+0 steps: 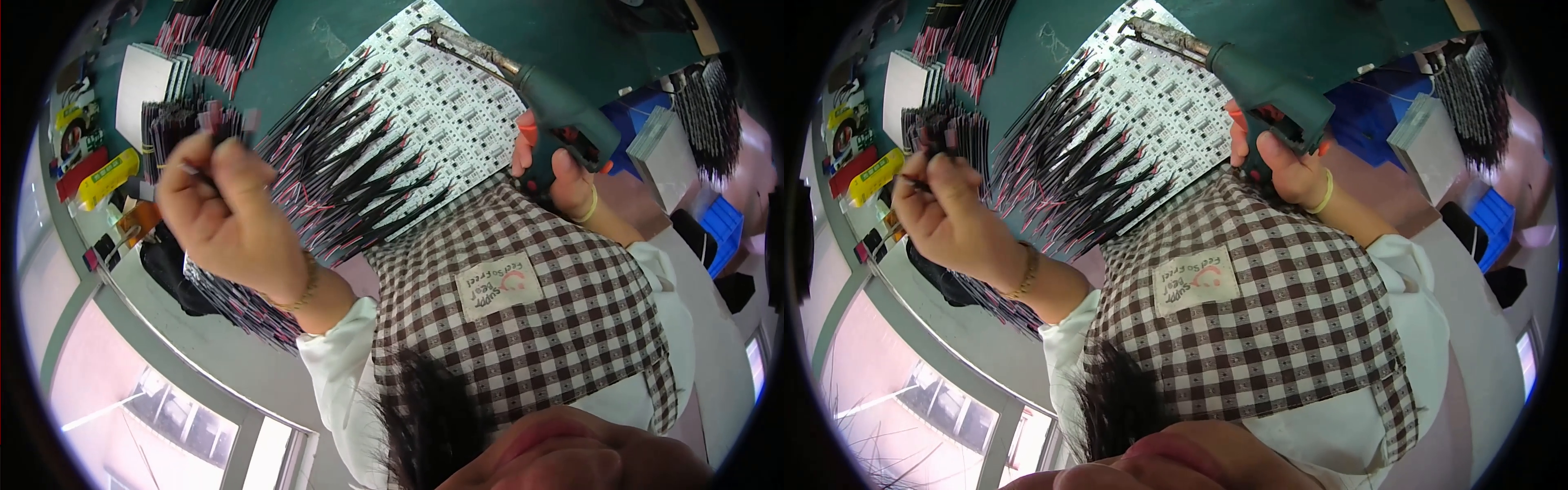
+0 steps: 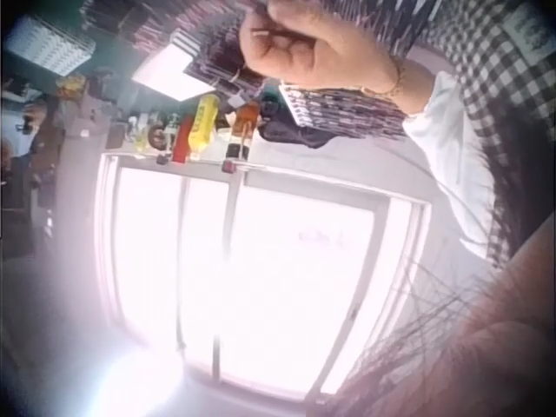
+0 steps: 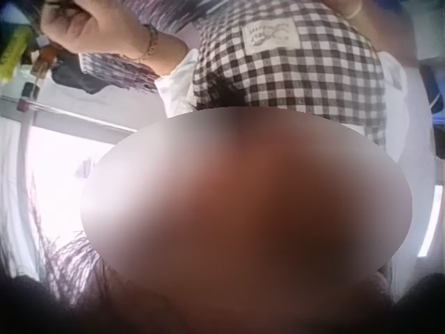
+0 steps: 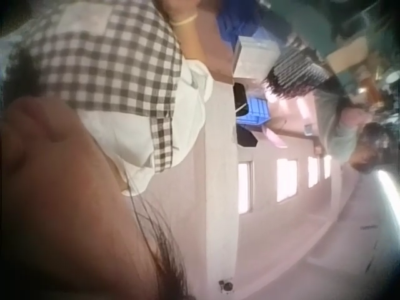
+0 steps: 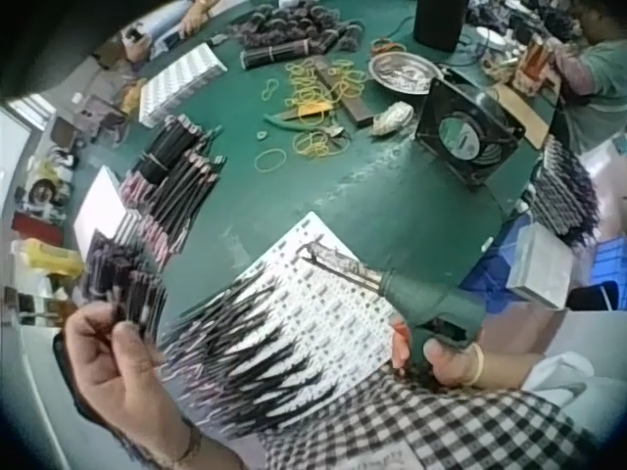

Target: Using a heat tool to assemble or shrink tubing on wiring harnesses at a factory workbench.

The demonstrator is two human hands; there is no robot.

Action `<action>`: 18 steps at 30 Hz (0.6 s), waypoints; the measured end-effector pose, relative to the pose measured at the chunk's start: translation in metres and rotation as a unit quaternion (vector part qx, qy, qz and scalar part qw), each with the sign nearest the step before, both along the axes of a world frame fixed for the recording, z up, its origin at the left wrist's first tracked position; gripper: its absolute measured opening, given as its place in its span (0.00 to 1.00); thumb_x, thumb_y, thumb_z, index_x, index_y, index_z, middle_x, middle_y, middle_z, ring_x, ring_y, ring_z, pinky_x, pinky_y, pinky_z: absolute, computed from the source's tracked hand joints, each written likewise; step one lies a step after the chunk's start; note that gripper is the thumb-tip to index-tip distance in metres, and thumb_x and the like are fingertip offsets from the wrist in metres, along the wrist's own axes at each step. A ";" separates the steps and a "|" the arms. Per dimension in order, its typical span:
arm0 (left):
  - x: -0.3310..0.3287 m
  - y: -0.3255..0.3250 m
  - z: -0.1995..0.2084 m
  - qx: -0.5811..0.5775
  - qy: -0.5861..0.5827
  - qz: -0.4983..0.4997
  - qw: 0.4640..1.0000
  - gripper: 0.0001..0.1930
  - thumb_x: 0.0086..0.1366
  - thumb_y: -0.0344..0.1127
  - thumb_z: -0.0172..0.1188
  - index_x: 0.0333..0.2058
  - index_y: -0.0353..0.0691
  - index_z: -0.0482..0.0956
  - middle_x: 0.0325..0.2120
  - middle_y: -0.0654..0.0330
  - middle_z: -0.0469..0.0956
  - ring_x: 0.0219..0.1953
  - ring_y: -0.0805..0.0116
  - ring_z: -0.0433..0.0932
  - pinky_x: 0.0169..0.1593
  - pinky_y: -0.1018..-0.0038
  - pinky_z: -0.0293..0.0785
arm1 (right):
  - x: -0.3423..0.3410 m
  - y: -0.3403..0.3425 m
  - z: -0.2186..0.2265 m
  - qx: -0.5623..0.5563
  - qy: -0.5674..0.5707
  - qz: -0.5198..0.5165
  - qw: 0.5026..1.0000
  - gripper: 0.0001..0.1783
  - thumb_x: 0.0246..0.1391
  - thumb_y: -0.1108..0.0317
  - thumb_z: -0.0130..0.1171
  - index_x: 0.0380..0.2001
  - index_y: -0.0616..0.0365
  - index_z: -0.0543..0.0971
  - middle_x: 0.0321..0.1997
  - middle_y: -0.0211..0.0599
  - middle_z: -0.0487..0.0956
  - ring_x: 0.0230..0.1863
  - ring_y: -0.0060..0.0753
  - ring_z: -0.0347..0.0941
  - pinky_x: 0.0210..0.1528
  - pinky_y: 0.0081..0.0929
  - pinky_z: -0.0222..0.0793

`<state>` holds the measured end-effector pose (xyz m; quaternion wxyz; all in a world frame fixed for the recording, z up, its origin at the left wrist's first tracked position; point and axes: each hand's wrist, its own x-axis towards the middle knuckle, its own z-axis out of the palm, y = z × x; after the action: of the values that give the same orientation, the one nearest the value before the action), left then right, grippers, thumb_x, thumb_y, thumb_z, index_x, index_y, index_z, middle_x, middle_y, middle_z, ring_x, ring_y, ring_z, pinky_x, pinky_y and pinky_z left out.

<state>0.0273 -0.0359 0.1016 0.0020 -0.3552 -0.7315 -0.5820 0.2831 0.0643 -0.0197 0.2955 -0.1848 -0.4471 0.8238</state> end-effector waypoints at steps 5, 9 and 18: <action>0.032 0.015 -0.046 -0.151 -0.144 -0.051 0.977 0.06 0.57 0.25 0.63 0.33 0.33 0.76 0.26 0.69 0.75 0.27 0.84 0.69 0.33 0.86 0.68 | -0.004 0.000 0.005 0.023 -0.069 -0.014 0.997 0.36 0.55 0.43 0.53 0.51 0.68 0.66 0.30 0.37 0.70 0.31 0.26 0.68 0.33 0.23 0.67; 0.030 0.027 -0.080 -0.308 -0.050 -0.006 0.950 0.11 0.54 0.33 0.66 0.29 0.32 0.76 0.20 0.65 0.75 0.23 0.81 0.69 0.30 0.82 0.69 | 0.000 0.000 -0.002 0.028 -0.029 0.007 0.999 0.32 0.57 0.50 0.52 0.53 0.68 0.65 0.33 0.37 0.71 0.32 0.25 0.67 0.35 0.24 0.66; 0.027 0.025 -0.088 -0.308 -0.015 -0.023 0.951 0.12 0.54 0.36 0.67 0.32 0.33 0.79 0.19 0.63 0.77 0.21 0.77 0.71 0.30 0.79 0.70 | 0.019 -0.008 -0.016 0.055 -0.011 0.070 0.996 0.27 0.55 0.64 0.51 0.57 0.67 0.65 0.35 0.37 0.73 0.35 0.25 0.68 0.41 0.26 0.65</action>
<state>0.0545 -0.0105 0.0137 -0.1315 -0.3467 -0.8666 -0.3338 0.3022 0.0565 -0.0356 0.2420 -0.1459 -0.5067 0.8145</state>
